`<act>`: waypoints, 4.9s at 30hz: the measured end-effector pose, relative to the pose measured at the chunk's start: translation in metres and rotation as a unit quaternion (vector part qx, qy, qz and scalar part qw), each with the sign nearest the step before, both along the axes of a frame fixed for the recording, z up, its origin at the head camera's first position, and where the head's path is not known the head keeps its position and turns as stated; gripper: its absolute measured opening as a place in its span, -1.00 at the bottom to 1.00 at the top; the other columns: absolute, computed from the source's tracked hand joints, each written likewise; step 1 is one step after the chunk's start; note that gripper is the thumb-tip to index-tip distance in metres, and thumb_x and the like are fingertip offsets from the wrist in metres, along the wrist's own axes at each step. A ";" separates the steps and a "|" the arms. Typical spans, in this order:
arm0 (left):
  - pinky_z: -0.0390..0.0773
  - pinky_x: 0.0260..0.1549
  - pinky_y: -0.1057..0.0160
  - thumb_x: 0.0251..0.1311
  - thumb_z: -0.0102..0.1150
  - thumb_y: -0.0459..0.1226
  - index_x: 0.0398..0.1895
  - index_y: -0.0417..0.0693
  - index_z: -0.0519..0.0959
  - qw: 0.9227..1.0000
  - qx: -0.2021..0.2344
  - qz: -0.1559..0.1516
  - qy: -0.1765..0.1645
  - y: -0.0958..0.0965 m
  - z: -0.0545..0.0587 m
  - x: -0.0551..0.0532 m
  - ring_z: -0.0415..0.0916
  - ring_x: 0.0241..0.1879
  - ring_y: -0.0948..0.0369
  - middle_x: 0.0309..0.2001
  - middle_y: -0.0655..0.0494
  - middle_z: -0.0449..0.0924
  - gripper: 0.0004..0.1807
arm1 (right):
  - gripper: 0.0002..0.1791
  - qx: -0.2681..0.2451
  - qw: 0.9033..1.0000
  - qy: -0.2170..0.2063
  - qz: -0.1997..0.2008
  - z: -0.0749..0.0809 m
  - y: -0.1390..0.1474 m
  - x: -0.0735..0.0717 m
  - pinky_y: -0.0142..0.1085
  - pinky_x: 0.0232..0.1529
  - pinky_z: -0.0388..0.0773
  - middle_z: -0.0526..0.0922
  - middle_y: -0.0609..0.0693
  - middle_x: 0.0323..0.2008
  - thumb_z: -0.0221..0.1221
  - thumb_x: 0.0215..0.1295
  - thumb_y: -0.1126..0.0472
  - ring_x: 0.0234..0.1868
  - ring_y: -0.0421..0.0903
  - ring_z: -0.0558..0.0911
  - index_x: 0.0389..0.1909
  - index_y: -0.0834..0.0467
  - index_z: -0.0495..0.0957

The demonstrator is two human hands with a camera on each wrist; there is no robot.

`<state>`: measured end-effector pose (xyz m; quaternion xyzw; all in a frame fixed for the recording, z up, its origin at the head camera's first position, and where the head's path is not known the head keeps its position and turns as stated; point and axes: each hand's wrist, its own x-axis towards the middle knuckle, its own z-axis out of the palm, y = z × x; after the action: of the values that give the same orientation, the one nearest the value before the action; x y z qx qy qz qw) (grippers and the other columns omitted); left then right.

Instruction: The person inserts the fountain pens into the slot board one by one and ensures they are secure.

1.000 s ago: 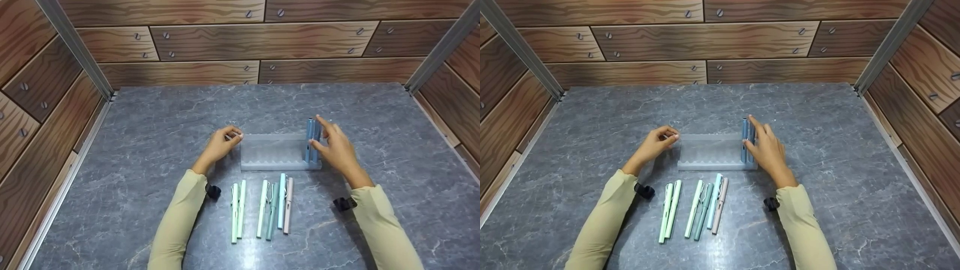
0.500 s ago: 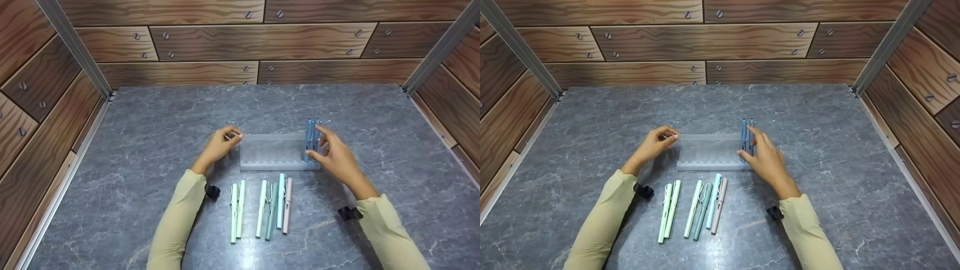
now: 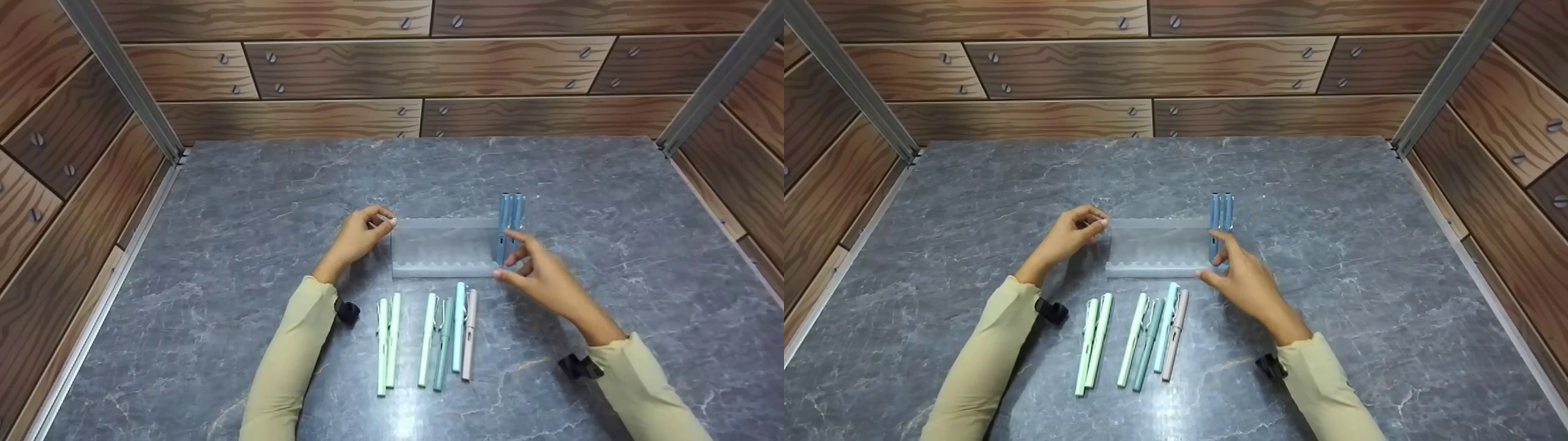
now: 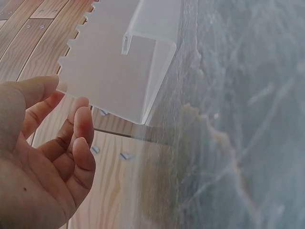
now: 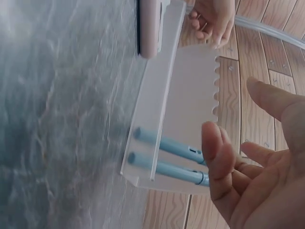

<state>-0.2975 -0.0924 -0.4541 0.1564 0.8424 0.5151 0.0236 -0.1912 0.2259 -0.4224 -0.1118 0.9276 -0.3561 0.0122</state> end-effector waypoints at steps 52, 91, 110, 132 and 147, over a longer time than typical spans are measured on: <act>0.41 -0.48 0.38 0.27 0.18 -0.20 -0.13 -0.12 0.63 1.000 0.000 -0.001 0.006 0.000 -0.001 -0.001 0.42 -0.47 0.30 -0.39 0.04 0.59 -0.78 | -0.03 0.053 0.985 -0.151 0.064 -0.027 -0.037 0.023 -0.30 -0.50 0.36 0.51 0.04 -0.36 0.41 0.02 -0.07 -0.48 -0.13 0.40 0.36 0.28 0.19; 0.40 -0.51 0.36 0.27 0.18 -0.21 -0.14 -0.09 0.64 1.000 0.004 0.003 0.015 -0.002 0.000 0.000 0.41 -0.48 0.29 -0.46 0.13 0.53 -0.81 | -0.18 -0.069 0.986 -0.137 0.071 -0.035 -0.031 0.025 -0.40 -0.44 0.41 0.47 0.08 -0.36 0.45 -0.08 0.26 -0.41 -0.12 0.41 0.20 0.36 0.25; 0.40 -0.56 0.37 0.29 0.16 -0.18 -0.12 -0.09 0.64 1.000 0.004 -0.003 0.004 -0.001 -0.001 0.001 0.40 -0.54 0.30 -0.42 0.07 0.59 -0.78 | -0.12 -0.176 0.961 -0.190 0.102 -0.027 -0.026 0.029 -0.50 -0.57 0.40 0.34 0.11 -0.22 0.15 0.00 0.51 -0.57 -0.28 0.43 0.38 0.32 -0.01; 0.42 -0.51 0.37 0.29 0.16 -0.18 -0.12 -0.08 0.63 1.000 0.002 -0.005 0.007 0.000 0.000 0.000 0.43 -0.48 0.28 -0.42 0.07 0.56 -0.79 | -0.12 -0.222 0.968 -0.072 0.096 0.001 -0.013 0.020 -0.40 -0.40 0.58 0.36 0.29 -0.09 0.06 0.05 0.63 -0.41 -0.21 0.56 0.41 0.29 -0.08; 0.40 -0.54 0.37 0.29 0.17 -0.18 -0.12 -0.08 0.63 1.000 0.007 -0.002 -0.001 0.000 -0.001 0.000 0.40 -0.52 0.31 -0.43 0.10 0.54 -0.79 | -0.19 -0.205 0.977 -0.023 0.054 0.021 -0.018 0.012 -0.44 -0.31 0.52 0.42 0.25 0.01 0.06 0.17 0.61 -0.31 -0.23 0.59 0.40 0.23 -0.04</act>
<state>-0.2975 -0.0927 -0.4553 0.1579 0.8386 0.5208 0.0244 -0.1787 0.2080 -0.4013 -0.1536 0.8272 -0.5397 0.0297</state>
